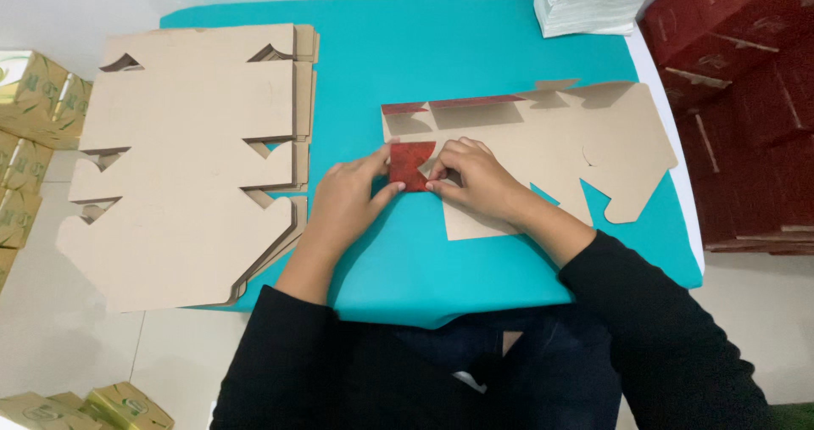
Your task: The person folds a cardboard template along its pre-scored lines by hand, bending the side panels and tucking the tabs inward until it forms a square box.
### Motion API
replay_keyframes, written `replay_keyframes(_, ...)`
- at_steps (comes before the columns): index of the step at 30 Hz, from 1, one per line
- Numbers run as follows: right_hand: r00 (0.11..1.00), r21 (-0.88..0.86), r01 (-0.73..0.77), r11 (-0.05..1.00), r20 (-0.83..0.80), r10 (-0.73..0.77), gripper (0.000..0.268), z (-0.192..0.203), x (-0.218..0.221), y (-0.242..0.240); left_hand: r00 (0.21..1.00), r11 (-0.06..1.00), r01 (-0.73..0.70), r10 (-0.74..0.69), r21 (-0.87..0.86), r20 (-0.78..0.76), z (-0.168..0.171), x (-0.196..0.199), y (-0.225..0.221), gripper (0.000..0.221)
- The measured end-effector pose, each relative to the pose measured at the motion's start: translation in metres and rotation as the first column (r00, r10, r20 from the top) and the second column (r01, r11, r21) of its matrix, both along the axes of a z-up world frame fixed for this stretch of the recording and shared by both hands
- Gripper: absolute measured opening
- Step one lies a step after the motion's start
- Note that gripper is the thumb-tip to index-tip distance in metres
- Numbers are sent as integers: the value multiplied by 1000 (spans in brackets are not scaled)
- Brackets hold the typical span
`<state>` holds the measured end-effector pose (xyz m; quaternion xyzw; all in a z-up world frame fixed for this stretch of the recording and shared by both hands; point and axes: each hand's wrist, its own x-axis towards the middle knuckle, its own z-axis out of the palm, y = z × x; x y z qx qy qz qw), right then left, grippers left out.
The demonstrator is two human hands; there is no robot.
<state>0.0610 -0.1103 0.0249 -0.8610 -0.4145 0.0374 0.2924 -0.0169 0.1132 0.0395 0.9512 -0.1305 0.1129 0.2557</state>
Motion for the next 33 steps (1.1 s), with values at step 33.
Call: replay_keyframes(33, 912, 411, 396, 821, -281, -299, 26, 0, -1, -105, 925, 909, 171, -281, 379, 257, -3, -1, -28, 65)
